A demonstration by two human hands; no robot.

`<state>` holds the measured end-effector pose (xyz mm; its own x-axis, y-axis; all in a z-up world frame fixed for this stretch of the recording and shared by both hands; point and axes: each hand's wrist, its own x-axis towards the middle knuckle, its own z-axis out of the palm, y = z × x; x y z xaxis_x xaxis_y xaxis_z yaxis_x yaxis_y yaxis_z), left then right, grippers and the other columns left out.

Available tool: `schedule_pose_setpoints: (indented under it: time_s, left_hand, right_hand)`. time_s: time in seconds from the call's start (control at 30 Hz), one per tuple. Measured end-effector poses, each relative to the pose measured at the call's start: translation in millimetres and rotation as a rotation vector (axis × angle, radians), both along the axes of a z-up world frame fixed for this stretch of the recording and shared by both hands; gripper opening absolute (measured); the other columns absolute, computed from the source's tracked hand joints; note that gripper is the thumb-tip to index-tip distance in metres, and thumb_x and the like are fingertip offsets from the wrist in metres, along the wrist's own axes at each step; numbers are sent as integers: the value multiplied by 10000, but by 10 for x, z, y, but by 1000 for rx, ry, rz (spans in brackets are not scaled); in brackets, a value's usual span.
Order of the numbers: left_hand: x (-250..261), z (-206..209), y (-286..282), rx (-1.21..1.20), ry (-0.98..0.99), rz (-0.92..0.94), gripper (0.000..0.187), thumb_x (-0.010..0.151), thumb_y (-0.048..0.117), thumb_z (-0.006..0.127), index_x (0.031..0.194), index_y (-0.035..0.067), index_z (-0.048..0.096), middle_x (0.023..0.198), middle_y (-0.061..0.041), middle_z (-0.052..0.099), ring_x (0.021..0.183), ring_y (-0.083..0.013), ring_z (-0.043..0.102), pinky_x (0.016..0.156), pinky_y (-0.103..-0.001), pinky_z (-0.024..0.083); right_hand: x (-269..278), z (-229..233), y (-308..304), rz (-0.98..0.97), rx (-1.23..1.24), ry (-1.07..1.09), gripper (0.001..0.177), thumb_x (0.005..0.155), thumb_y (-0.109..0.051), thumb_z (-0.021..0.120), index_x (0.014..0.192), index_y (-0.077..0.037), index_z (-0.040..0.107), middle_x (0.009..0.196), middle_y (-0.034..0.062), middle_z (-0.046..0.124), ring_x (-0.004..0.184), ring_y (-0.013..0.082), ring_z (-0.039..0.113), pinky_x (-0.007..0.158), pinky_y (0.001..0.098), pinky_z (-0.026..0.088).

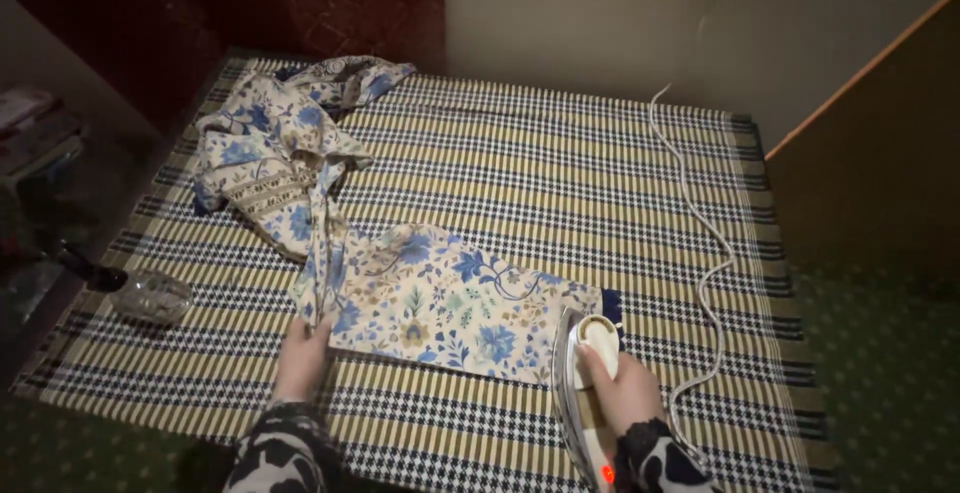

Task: Ironing a blue and white floral patterned garment on a checkered surface.

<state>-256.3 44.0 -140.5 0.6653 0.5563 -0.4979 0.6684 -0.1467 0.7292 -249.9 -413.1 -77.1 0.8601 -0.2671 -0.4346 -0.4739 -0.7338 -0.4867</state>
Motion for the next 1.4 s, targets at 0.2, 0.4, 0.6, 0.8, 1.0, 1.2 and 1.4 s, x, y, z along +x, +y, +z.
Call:
schedule_pose_setpoints:
  time_s: [0.2, 0.4, 0.6, 0.8, 1.0, 1.2, 1.4]
  left_hand:
    - [5, 126, -22, -171, -51, 70, 310, 1020, 245, 556, 1225, 17, 609, 1084, -152, 692, 903, -256, 617, 795, -412, 493]
    - [53, -275, 261, -48, -72, -86, 351, 1008, 267, 627, 1142, -57, 616, 980, -176, 695, 865, -261, 616, 764, -408, 509]
    - [124, -664, 532, -231, -157, -137, 366, 932, 233, 646, 1198, -17, 624, 1033, -144, 734, 911, -227, 640, 815, -376, 501]
    - [161, -501, 520, -490, -64, -76, 373, 899, 210, 683, 1191, -14, 622, 1033, -145, 713, 921, -258, 637, 831, -400, 494]
    - [177, -697, 600, -458, -10, -139, 329, 916, 208, 693, 1130, -32, 621, 991, -158, 671, 900, -259, 588, 819, -397, 461]
    - [182, -319, 540, -445, 41, -193, 295, 922, 204, 662, 1136, 4, 626, 1032, -121, 736, 956, -228, 646, 880, -353, 482]
    - [214, -130, 516, -360, 131, -227, 320, 972, 240, 643, 1182, 1, 615, 1042, -152, 690, 943, -249, 615, 893, -400, 497]
  right_hand:
    - [797, -315, 119, 56, -75, -236, 673, 901, -634, 613, 995, 17, 757, 883, 231, 755, 818, 346, 739, 781, 436, 577]
    - [1143, -525, 300, -30, -78, -242, 707, 875, -655, 637, 1020, 27, 749, 917, 268, 740, 879, 394, 732, 804, 460, 572]
    - [307, -374, 217, 79, 16, -174, 651, 796, -647, 651, 1011, -43, 766, 830, 182, 791, 776, 332, 784, 729, 437, 601]
    - [-3, -387, 317, 3, -83, -113, 629, 784, -623, 705, 934, -20, 805, 764, 158, 804, 710, 285, 792, 684, 410, 624]
    - [671, 72, 774, -249, 121, 35, 632, 888, -552, 647, 1251, -36, 679, 994, 165, 799, 827, 255, 796, 765, 395, 642]
    - [880, 36, 790, -155, 30, -4, 707, 909, -615, 633, 1218, 19, 694, 1016, 190, 787, 854, 271, 791, 786, 404, 639]
    - [152, -304, 841, 104, 37, -103, 604, 759, -589, 717, 1055, -68, 791, 866, 130, 807, 764, 232, 808, 726, 373, 634]
